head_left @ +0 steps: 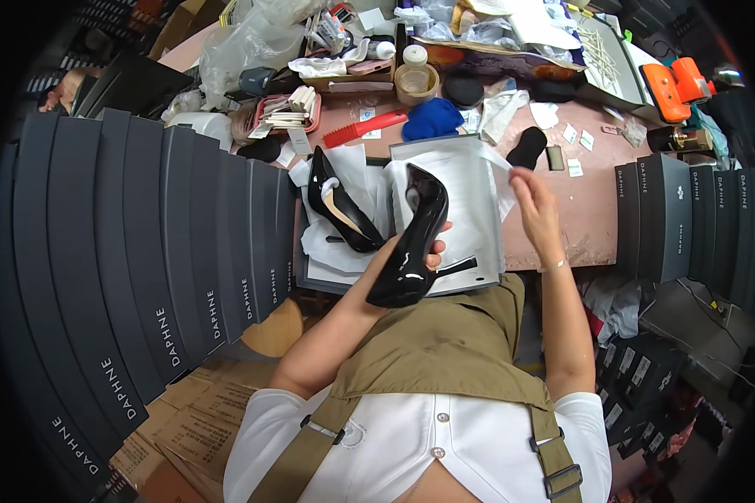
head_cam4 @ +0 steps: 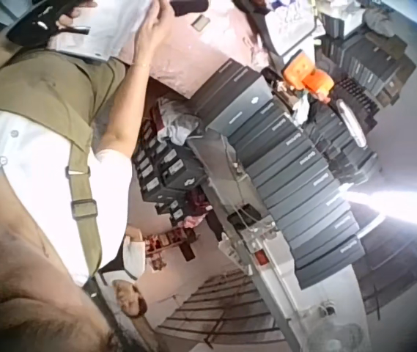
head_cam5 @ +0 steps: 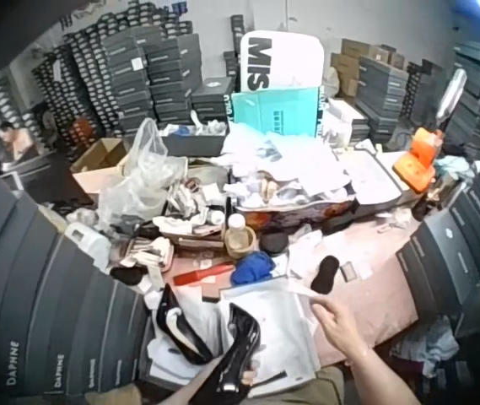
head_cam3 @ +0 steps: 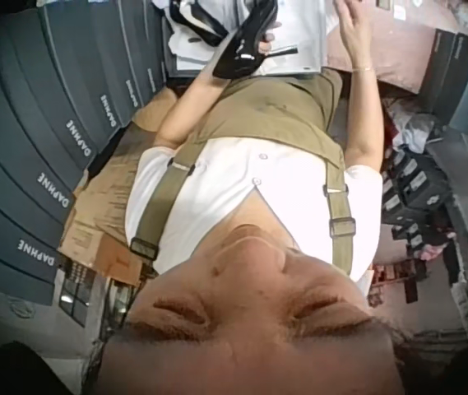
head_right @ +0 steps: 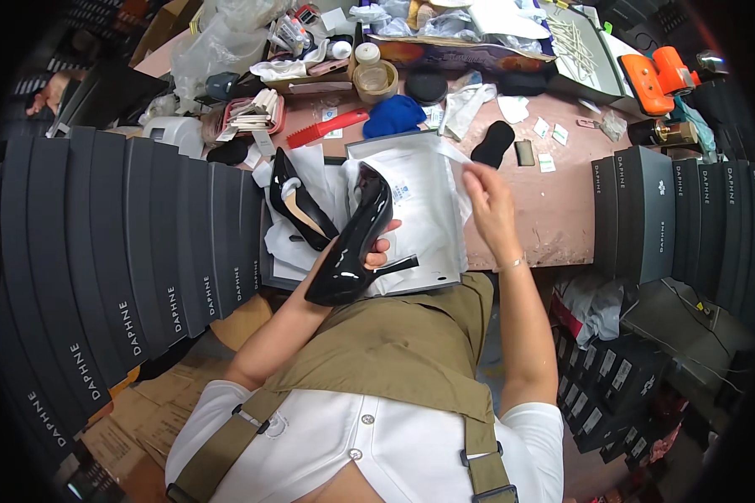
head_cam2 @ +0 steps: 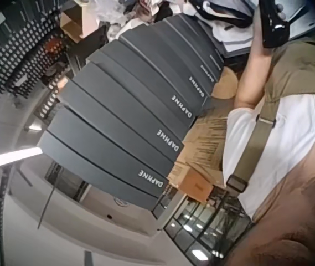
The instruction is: Inspecting, cleaning, and packing black high-heeled shoes into a shoebox.
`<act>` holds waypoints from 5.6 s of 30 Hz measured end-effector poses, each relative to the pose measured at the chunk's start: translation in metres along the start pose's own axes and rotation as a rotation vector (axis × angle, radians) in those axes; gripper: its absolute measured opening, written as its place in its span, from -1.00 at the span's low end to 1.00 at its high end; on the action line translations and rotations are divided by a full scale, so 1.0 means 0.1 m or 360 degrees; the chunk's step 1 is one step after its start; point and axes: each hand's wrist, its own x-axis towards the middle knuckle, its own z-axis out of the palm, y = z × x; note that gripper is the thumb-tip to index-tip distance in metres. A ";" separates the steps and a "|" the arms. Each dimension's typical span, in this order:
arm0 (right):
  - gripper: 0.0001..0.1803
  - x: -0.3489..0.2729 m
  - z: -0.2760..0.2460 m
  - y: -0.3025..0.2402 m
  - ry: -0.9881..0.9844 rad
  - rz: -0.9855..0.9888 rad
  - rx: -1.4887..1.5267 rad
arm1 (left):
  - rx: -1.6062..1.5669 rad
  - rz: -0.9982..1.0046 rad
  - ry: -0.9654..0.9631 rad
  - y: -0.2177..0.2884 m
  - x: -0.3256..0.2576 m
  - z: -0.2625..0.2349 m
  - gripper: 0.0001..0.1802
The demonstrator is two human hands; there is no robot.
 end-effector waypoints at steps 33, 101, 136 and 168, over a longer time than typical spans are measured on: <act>-0.30 -1.27 -0.86 -0.25 0.0175 0.0590 0.1570 | 0.3474 0.0818 0.0428 0.74 0.47 0.73 -0.73; -0.14 -1.47 -0.60 -0.72 -0.1188 0.0528 0.1607 | 0.3143 0.2008 0.0721 0.52 0.01 0.54 -0.83; -0.68 -1.33 0.26 -1.09 0.0173 0.0771 0.1943 | 0.3191 0.1975 -0.0279 0.08 -0.08 0.90 -0.67; -0.15 -0.37 1.21 -0.81 -0.0845 -0.0552 -0.0375 | 0.1116 0.1216 0.1342 0.66 -0.28 -1.36 -0.38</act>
